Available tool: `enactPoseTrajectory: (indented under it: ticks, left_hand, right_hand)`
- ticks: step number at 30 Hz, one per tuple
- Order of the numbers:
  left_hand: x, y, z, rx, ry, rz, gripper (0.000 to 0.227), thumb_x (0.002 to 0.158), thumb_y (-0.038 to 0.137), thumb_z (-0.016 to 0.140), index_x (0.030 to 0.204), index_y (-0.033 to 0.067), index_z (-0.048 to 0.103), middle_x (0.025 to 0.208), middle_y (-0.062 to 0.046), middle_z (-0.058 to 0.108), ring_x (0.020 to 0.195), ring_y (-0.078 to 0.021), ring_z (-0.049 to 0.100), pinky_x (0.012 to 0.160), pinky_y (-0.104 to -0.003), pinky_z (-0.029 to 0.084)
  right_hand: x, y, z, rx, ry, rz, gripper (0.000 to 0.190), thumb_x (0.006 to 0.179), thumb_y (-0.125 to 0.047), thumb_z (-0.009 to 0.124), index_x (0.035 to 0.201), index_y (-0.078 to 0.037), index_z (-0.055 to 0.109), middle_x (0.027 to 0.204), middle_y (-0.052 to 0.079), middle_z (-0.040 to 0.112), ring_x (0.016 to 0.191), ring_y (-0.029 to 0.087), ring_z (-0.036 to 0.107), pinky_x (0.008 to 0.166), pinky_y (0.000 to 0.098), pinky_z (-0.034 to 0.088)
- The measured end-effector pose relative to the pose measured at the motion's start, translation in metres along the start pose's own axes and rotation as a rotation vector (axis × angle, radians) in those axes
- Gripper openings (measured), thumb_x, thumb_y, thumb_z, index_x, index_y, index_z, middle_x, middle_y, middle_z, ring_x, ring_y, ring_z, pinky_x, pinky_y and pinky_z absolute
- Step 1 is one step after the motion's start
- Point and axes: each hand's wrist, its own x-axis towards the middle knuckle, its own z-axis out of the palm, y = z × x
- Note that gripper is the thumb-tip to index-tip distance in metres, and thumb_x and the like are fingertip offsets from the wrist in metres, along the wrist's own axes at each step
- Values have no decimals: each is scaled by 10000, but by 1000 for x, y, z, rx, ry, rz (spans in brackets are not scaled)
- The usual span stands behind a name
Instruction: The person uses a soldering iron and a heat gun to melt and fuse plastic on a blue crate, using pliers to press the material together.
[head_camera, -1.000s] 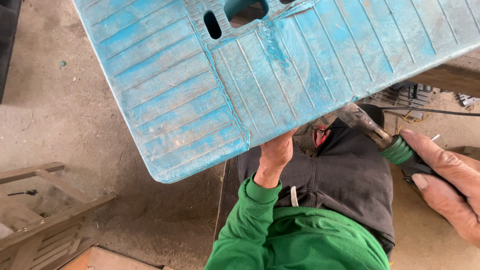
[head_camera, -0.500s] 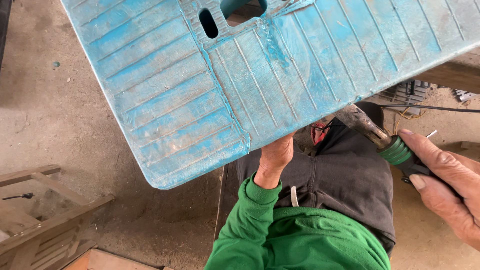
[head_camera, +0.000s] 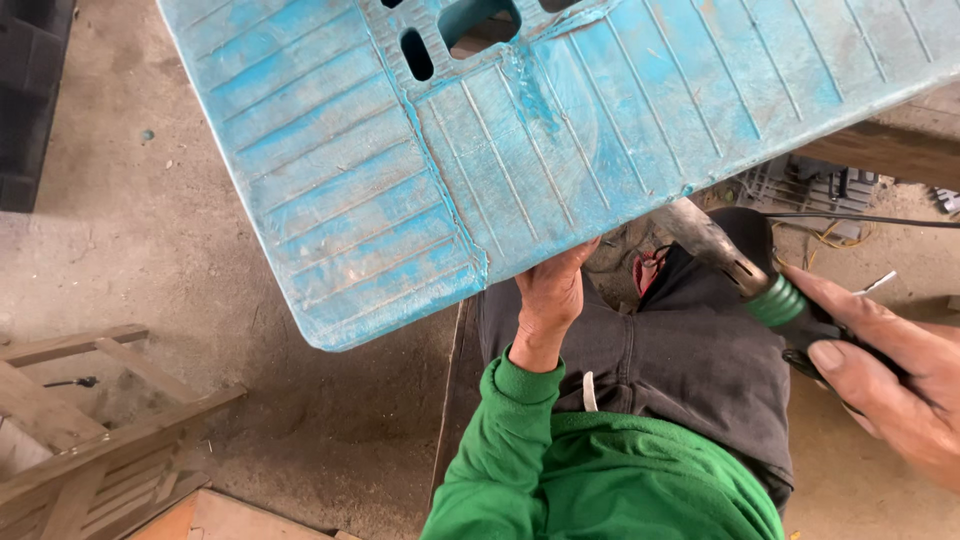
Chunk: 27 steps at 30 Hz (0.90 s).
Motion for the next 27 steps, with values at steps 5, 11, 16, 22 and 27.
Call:
enactPoseTrajectory:
  ticks: [5,11,16,22,27]
  left_hand:
    - [3,1,1,-136,1,-57,426,960,-12,756,1302,236,698,1380,10,662,1316,-234,636,1199,-396,499]
    - [6,3,-1,-150,-1,-48,439,958,9,775,1310,258,691,1367,34,666,1299,-215,648,1181,-377,523]
    - [3,1,-2,-56,-5,-11,464,950,-6,767,1318,263,685,1351,23,685,1300,-215,648,1191,-382,493]
    - [-2,0,-4,-18,-51,-12,424,970,-7,730,1312,241,688,1335,1,698,1303,-237,643,1191,-414,448]
    - [-5,-3,-3,-33,-39,4,420,991,-13,708,1321,247,686,1336,1,698,1308,-233,642,1199,-407,451]
  right_hand:
    - [-8,31,10,99,56,6,604,1007,-206,594,1607,-152,555,670,75,626,465,124,496,429,302,443]
    - [0,19,4,76,74,-211,561,1000,-217,597,1544,-89,544,918,98,736,740,157,707,698,292,559]
    - [4,9,1,101,101,-349,546,986,-189,558,1508,-33,536,1182,166,749,1051,211,741,918,315,551]
    - [0,21,1,1,91,-238,579,964,-170,576,1536,-120,505,1049,94,768,827,159,701,770,276,569]
    - [-4,15,1,-72,94,-147,608,952,-174,615,1547,-146,495,939,75,697,694,166,633,642,296,546]
